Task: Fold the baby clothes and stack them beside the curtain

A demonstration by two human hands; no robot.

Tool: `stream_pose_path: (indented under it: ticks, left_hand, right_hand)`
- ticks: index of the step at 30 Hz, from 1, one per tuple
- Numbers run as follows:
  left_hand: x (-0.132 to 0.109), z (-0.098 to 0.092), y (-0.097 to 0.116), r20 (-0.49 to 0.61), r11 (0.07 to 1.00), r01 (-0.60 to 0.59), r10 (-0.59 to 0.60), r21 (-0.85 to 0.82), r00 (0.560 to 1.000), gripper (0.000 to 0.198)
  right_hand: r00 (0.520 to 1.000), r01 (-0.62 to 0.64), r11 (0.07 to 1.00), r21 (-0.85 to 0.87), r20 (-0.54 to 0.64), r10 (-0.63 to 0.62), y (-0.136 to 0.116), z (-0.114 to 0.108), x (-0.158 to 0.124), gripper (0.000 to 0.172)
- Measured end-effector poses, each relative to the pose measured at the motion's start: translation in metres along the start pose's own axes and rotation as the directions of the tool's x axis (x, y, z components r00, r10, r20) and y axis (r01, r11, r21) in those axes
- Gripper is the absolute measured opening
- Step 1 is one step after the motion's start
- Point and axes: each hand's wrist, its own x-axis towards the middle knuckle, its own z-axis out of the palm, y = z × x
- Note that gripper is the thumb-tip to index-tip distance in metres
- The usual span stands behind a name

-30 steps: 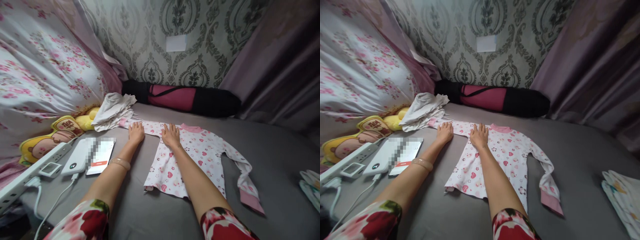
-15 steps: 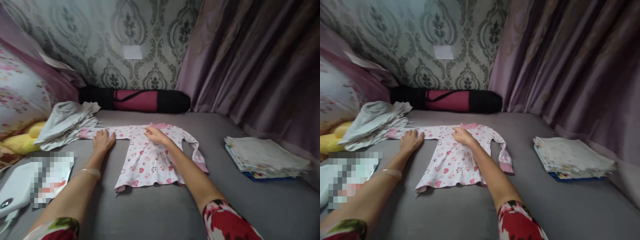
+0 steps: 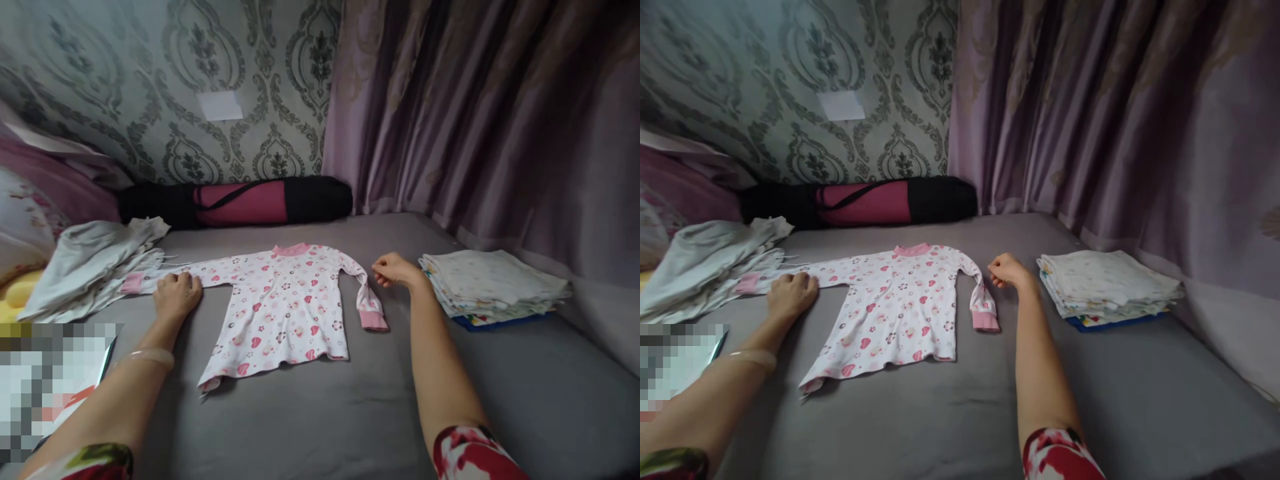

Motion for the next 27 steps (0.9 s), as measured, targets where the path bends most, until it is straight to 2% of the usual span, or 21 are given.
stream_pose_path:
  ticks: [4,8,10,12,13,15,17,19,21,23,25,27]
  left_hand:
    - [-0.001,0.001,0.001,0.013,0.999,0.034,-0.034,0.042,0.999,0.054]
    - [0.005,-0.002,0.002,0.056,0.997,0.035,-0.039,0.073,0.998,0.051]
    - [0.013,-0.008,0.008,0.132,0.995,0.037,-0.050,0.095,0.990,0.048]
    - [0.022,-0.017,0.023,0.238,0.987,0.083,-0.114,0.139,0.965,0.044]
    - [0.025,-0.021,0.035,0.286,0.980,0.110,-0.155,0.165,0.946,0.043]
    - [0.028,-0.028,0.068,0.236,0.978,0.117,-0.156,0.172,0.959,0.041]
    - [0.025,-0.032,0.110,0.109,0.997,0.008,-0.016,0.074,0.994,0.038]
    - [0.017,-0.030,0.157,0.057,0.989,-0.128,0.133,-0.079,0.990,0.037]
    - [0.007,-0.024,0.202,0.067,0.926,-0.291,0.315,-0.242,0.947,0.035]
    - [-0.005,-0.014,0.241,0.060,0.824,-0.407,0.465,-0.395,0.883,0.033]
    - [-0.016,-0.002,0.272,0.052,0.735,-0.434,0.535,-0.521,0.843,0.035]
    - [-0.027,0.010,0.292,0.021,0.683,-0.441,0.555,-0.583,0.832,0.037]
  right_hand:
    - [0.986,-0.077,0.978,-0.195,0.129,0.103,0.015,0.003,0.004,0.021]
    - [0.963,-0.034,0.958,-0.285,0.245,0.107,0.012,0.005,-0.001,0.026]
    - [0.957,-0.010,0.945,-0.327,0.270,0.104,0.008,0.007,-0.003,0.028]
    - [0.955,0.025,0.922,-0.387,0.281,0.092,0.006,0.009,-0.003,0.028]
    - [0.954,0.045,0.909,-0.414,0.288,0.083,0.006,0.010,-0.002,0.028]
    - [0.948,0.084,0.894,-0.440,0.311,0.064,0.007,0.012,0.002,0.026]
    - [0.944,0.108,0.896,-0.430,0.328,0.044,0.010,0.012,0.006,0.020]
    - [0.944,0.121,0.912,-0.393,0.329,0.017,0.013,0.011,0.009,0.011]
    - [0.945,0.119,0.937,-0.328,0.328,-0.006,0.014,0.009,0.008,0.008]
    - [0.951,0.087,0.967,-0.239,0.309,-0.009,0.014,0.007,0.004,0.010]
    - [0.960,0.043,0.991,-0.129,0.281,-0.005,0.014,0.005,0.001,0.013]
    - [0.968,0.006,1.000,-0.025,0.253,0.000,0.018,0.003,0.001,0.012]
